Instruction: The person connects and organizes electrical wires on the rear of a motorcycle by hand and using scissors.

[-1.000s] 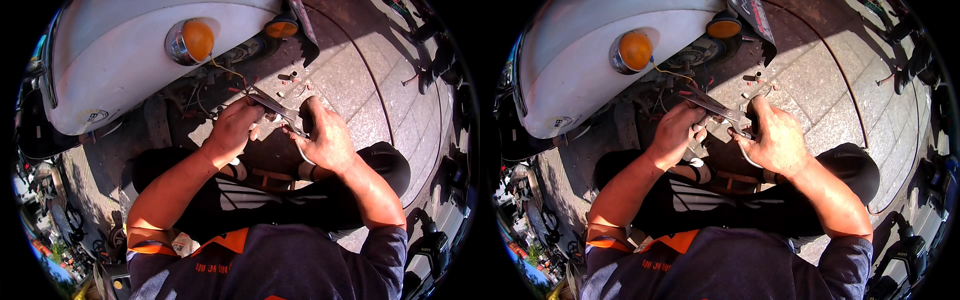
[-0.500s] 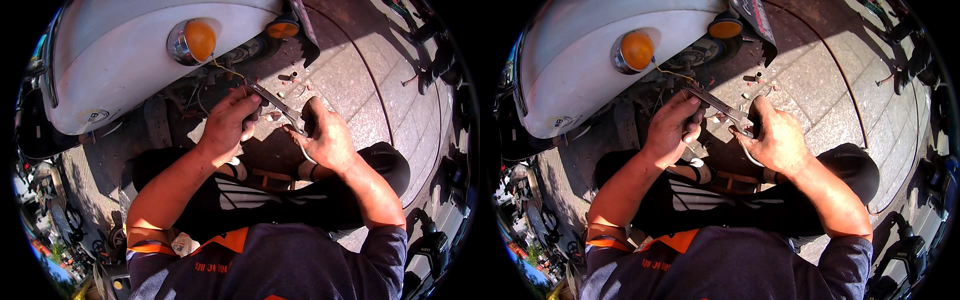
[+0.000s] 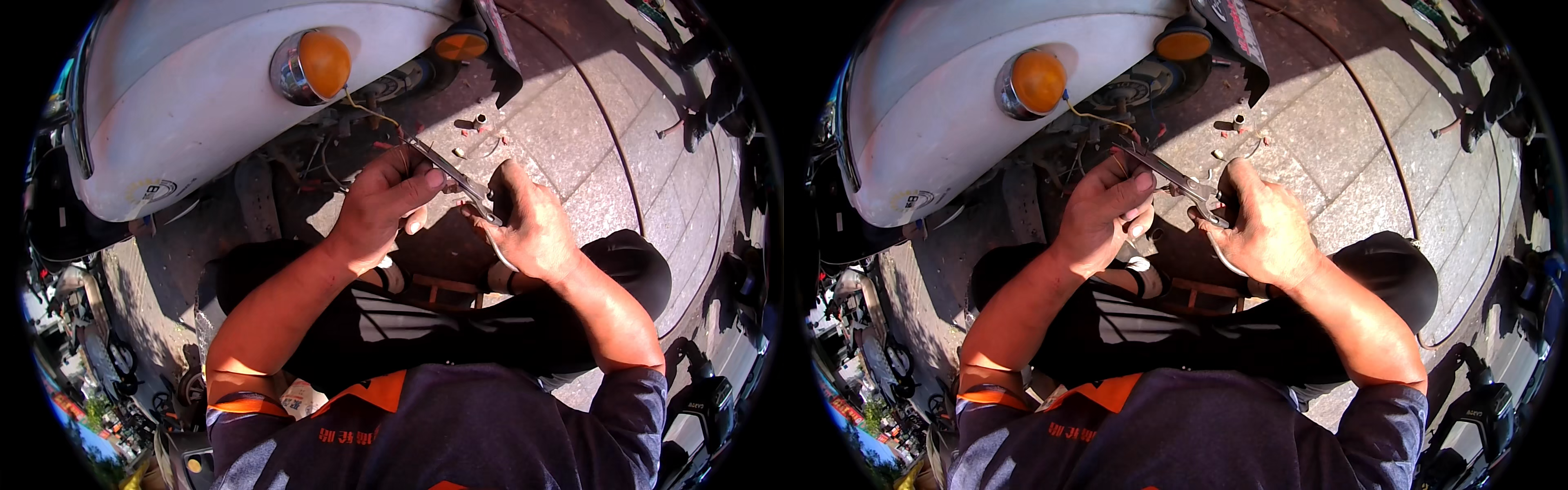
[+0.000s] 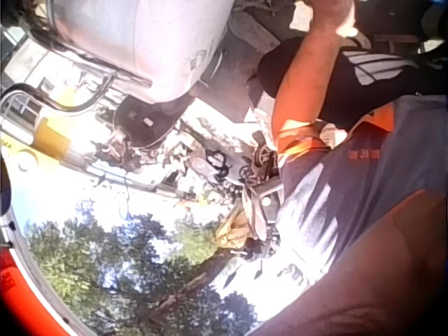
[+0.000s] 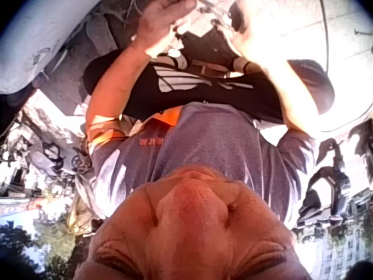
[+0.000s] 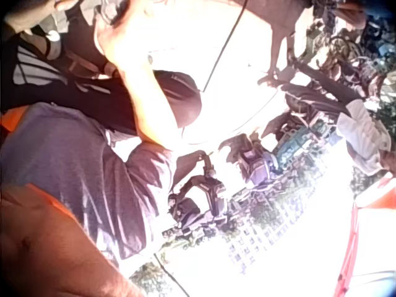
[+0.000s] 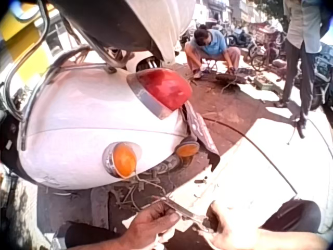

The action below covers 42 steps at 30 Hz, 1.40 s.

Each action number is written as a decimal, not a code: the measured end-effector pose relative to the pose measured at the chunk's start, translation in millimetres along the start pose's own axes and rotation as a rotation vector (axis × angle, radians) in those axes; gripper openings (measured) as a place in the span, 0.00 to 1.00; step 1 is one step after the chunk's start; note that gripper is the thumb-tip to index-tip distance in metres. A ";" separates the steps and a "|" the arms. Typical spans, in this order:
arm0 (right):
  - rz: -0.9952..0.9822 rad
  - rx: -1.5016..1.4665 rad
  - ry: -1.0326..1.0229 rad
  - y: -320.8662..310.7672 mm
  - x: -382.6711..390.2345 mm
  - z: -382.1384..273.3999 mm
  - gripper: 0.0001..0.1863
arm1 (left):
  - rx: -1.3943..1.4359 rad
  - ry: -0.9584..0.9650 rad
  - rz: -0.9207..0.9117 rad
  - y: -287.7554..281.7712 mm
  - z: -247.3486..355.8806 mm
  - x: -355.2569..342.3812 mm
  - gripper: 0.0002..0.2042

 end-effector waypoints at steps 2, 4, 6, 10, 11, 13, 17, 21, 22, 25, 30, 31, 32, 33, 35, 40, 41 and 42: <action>-0.001 -0.093 0.016 4.6 2.0 2.7 0.24 | -0.119 0.067 0.043 2.5 1.4 -2.2 0.07; 0.037 -0.178 -0.013 12.0 4.1 6.3 0.25 | -0.212 0.151 0.146 -4.4 0.9 -5.9 0.12; 0.013 -0.212 0.056 14.1 3.5 8.2 0.25 | -0.235 0.164 0.177 -3.2 0.5 -6.2 0.16; 0.017 -0.334 0.123 23.0 6.3 13.9 0.25 | -0.273 0.157 0.243 -7.7 -0.7 -3.3 0.19; 0.040 -0.364 0.129 21.1 6.5 15.1 0.25 | -0.253 0.134 0.237 -8.3 -2.7 -4.1 0.19; 0.083 -0.426 0.140 16.5 6.6 17.3 0.24 | -0.212 0.087 0.228 -10.2 -5.2 -5.6 0.19; 0.150 -0.686 0.192 0.9 -4.0 31.8 0.17 | -0.099 0.009 0.226 -17.0 -8.4 -9.3 0.10; 0.116 -0.193 0.027 -13.2 -2.7 18.3 0.24 | -0.151 0.060 0.154 -23.1 -5.7 -12.3 0.13; 0.130 -0.115 -0.035 -15.6 -1.0 11.6 0.24 | -0.191 0.066 0.131 -18.9 -2.2 -12.3 0.14; 0.177 0.045 -0.166 -20.7 5.6 -3.6 0.27 | -0.294 0.092 0.091 -13.0 4.0 -11.2 0.14; 0.150 0.094 -0.129 -21.1 4.1 0.8 0.28 | -0.255 0.106 0.115 -16.0 1.9 -10.2 0.16; 0.157 0.102 -0.127 -21.6 4.2 1.4 0.28 | -0.211 0.098 0.129 -16.8 0.4 -10.4 0.16; 0.171 0.095 -0.131 -22.7 4.5 1.9 0.28 | -0.167 0.089 0.143 -17.9 -1.0 -10.5 0.17; 0.184 0.088 -0.134 -23.8 4.9 2.4 0.28 | -0.140 0.083 0.142 -18.9 -1.2 -10.6 0.17; 0.193 0.089 -0.137 -25.0 4.7 2.1 0.28 | -0.085 0.070 0.141 -21.6 -0.8 -10.4 0.17; 0.159 0.125 -0.110 -24.5 3.7 3.4 0.28 | -0.068 0.066 0.144 -16.2 3.7 -9.6 0.18; 0.160 0.120 -0.110 -25.1 3.5 3.7 0.28 | -0.080 0.069 0.142 -16.4 3.8 -9.5 0.18; 0.162 0.115 -0.110 -25.7 3.3 4.2 0.28 | -0.084 0.068 0.138 -16.5 3.7 -9.3 0.18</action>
Point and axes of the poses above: each hand's wrist, its own x-axis away from the middle knuckle, its own y-axis out of the palm, z = x × y, the point moved 9 cm from there along -x, towards the middle knuckle, and after that the axes turned 5 degrees about -z, right-handed, at the moved point
